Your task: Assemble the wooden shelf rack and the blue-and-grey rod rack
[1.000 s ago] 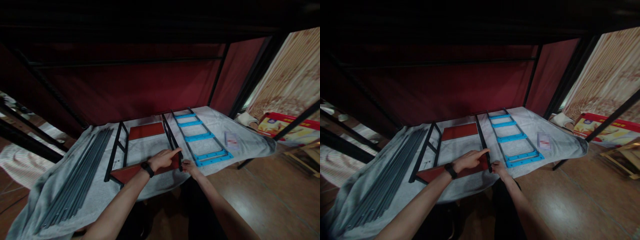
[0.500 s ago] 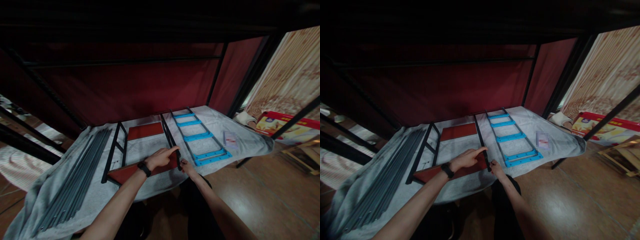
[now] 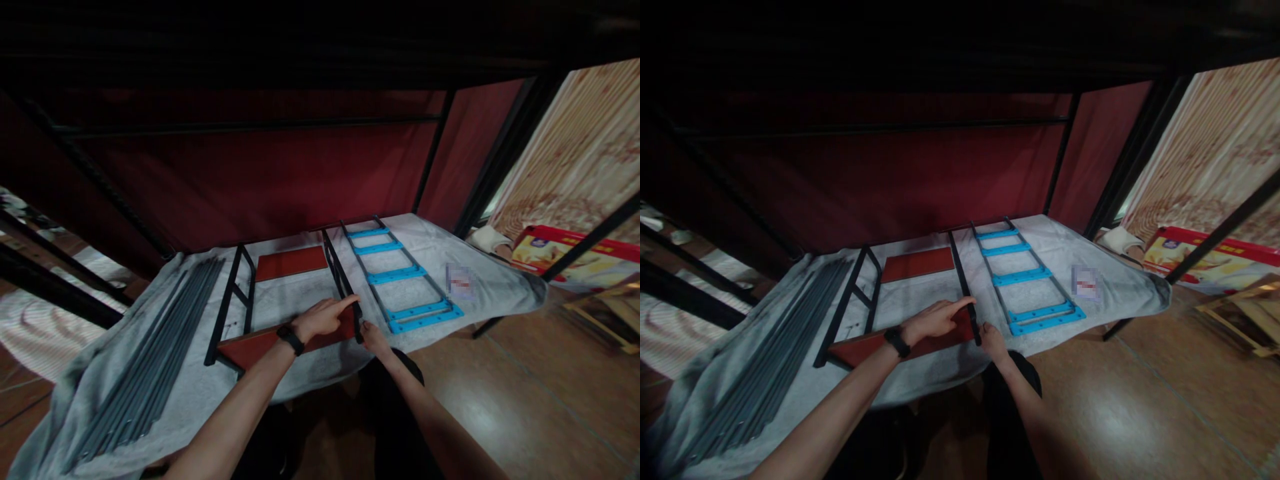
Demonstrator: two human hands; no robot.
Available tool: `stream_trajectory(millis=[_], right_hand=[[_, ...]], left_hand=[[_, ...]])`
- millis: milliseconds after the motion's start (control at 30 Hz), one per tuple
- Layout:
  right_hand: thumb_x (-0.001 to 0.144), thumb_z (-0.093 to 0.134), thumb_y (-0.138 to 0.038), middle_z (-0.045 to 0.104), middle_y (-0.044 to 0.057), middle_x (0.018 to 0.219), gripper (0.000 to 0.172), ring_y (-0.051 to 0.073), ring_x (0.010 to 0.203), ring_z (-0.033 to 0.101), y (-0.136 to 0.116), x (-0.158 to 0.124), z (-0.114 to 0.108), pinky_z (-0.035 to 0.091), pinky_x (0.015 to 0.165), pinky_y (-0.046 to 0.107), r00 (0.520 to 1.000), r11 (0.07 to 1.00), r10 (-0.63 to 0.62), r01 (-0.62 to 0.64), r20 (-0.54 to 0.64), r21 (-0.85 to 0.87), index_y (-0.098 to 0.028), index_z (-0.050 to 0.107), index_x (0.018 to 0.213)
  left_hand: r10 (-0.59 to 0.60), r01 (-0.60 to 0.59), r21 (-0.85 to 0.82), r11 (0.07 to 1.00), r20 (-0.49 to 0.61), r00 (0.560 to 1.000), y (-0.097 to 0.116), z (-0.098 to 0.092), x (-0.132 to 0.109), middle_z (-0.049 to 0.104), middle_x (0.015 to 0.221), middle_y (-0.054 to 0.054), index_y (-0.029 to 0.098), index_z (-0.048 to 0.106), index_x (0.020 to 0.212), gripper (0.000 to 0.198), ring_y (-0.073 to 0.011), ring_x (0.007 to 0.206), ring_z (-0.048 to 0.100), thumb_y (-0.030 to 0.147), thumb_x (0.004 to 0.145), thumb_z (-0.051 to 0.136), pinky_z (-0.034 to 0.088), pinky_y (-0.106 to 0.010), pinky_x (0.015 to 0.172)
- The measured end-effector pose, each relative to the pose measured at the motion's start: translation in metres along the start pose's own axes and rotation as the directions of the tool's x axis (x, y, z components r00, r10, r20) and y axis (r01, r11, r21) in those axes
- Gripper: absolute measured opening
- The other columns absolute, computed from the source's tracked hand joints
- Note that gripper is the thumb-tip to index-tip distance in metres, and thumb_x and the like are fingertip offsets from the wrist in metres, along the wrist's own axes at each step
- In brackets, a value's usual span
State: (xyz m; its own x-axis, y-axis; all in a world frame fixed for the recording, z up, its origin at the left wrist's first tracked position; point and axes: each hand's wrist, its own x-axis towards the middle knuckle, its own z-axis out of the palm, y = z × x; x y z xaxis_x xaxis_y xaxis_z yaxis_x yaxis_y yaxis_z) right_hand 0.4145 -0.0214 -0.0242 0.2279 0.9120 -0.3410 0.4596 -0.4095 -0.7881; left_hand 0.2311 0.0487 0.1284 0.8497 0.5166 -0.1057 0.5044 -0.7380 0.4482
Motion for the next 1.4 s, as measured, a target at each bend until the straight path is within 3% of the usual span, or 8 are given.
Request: stream_trajectory(millis=[300, 500, 700, 800, 933, 1067, 1267, 1400], right_hand=[[0.092, 0.049, -0.023, 0.062, 0.0, 0.069, 0.009, 0.016, 0.061, 0.064, -0.003, -0.006, -0.002, 0.052, 0.061, 0.025, 0.999, 0.999, 0.048, -0.048, 0.013, 0.017, -0.022, 0.058, 0.089], [0.1, 0.034, -0.027, 0.064, 0.001, 0.065, 0.028, 0.015, 0.056, 0.064, -0.004, -0.011, -0.004, 0.05, 0.058, 0.025, 0.999, 0.996, 0.042, -0.043, -0.015, -0.079, -0.021, 0.059, 0.091], [0.095, 0.041, -0.023, 0.072, 0.011, 0.096, 0.022, 0.023, 0.094, 0.069, 0.002, -0.025, -0.018, 0.049, 0.084, 0.033, 0.986, 0.985, -0.037, 0.007, -0.165, -0.174, -0.02, 0.063, 0.098], [0.095, 0.041, -0.027, 0.072, 0.01, 0.102, 0.023, 0.023, 0.098, 0.068, -0.006, -0.034, -0.034, 0.05, 0.089, 0.035, 0.929, 0.971, -0.238, 0.219, -0.284, -0.099, -0.021, 0.063, 0.098], [0.095, 0.042, -0.031, 0.069, 0.009, 0.108, 0.025, 0.023, 0.1, 0.065, -0.045, -0.045, -0.051, 0.051, 0.09, 0.038, 0.753, 0.848, -0.51, 0.52, -0.417, -0.098, -0.022, 0.063, 0.105], [0.093, 0.045, -0.022, 0.065, 0.01, 0.114, 0.025, 0.023, 0.111, 0.059, -0.087, -0.049, -0.05, 0.048, 0.098, 0.04, 0.64, 0.691, -0.723, 0.667, -0.261, -0.278, -0.021, 0.064, 0.11], [0.091, 0.055, -0.022, 0.069, 0.009, 0.106, 0.024, 0.03, 0.133, 0.04, -0.098, -0.05, -0.043, 0.035, 0.11, 0.053, 0.696, 0.542, -0.714, 0.621, 0.08, -0.566, -0.021, 0.067, 0.111], [0.093, 0.051, -0.021, 0.069, 0.01, 0.107, 0.031, 0.029, 0.128, 0.046, -0.093, -0.044, -0.047, 0.039, 0.109, 0.049, 0.678, 0.496, -0.72, 0.653, 0.151, -0.572, -0.023, 0.067, 0.12]], left_hand=[[-0.003, 0.003, -0.014, 1.0, -0.004, 1.0, 0.001, 0.001, 0.0, 0.067, 0.114, -0.004, 0.037, 0.034, 0.152, 0.084, -0.0216, 0.1, 0.064, 0.004, 0.075, 0.047, 0.046, -0.026, 0.083], [-0.006, 0.005, 0.029, 1.0, 0.026, 1.0, 0.008, 0.0, 0.001, 0.068, 0.118, -0.005, 0.035, 0.033, 0.152, 0.083, -0.0234, 0.106, 0.064, 0.003, 0.076, 0.045, 0.047, -0.027, 0.083], [-0.009, 0.004, 0.138, 0.99, 0.038, 0.999, 0.017, 0.003, 0.002, 0.069, 0.118, -0.004, 0.036, 0.033, 0.151, 0.079, -0.0229, 0.108, 0.065, 0.006, 0.08, 0.048, 0.047, -0.027, 0.085], [0.001, -0.008, 0.19, 0.982, 0.036, 0.999, 0.02, 0.004, 0.002, 0.07, 0.118, -0.003, 0.037, 0.033, 0.151, 0.078, -0.0225, 0.106, 0.066, 0.006, 0.081, 0.048, 0.047, -0.027, 0.085], [-0.01, 0.01, 0.227, 0.974, -0.001, 1.0, 0.019, 0.007, -0.001, 0.072, 0.116, -0.005, 0.035, 0.019, 0.155, 0.081, -0.024, 0.105, 0.068, 0.01, 0.085, 0.049, 0.048, -0.03, 0.084], [-0.037, 0.058, 0.224, 0.973, -0.094, 0.995, 0.014, 0.012, -0.008, 0.071, 0.116, -0.012, 0.022, 0.008, 0.157, 0.082, -0.0279, 0.105, 0.068, 0.021, 0.089, 0.054, 0.049, -0.033, 0.084], [-0.084, 0.141, 0.199, 0.97, -0.272, 0.959, 0.026, 0.018, -0.028, 0.071, 0.111, -0.011, 0.019, 0.009, 0.157, 0.075, -0.0244, 0.101, 0.067, 0.014, 0.092, 0.046, 0.047, -0.037, 0.092], [-0.046, 0.136, 0.15, 0.979, -0.487, 0.872, 0.044, 0.032, -0.082, 0.062, 0.129, -0.01, 0.024, 0.027, 0.153, 0.065, -0.0229, 0.12, 0.057, 0.012, 0.092, 0.047, 0.036, -0.041, 0.11]])
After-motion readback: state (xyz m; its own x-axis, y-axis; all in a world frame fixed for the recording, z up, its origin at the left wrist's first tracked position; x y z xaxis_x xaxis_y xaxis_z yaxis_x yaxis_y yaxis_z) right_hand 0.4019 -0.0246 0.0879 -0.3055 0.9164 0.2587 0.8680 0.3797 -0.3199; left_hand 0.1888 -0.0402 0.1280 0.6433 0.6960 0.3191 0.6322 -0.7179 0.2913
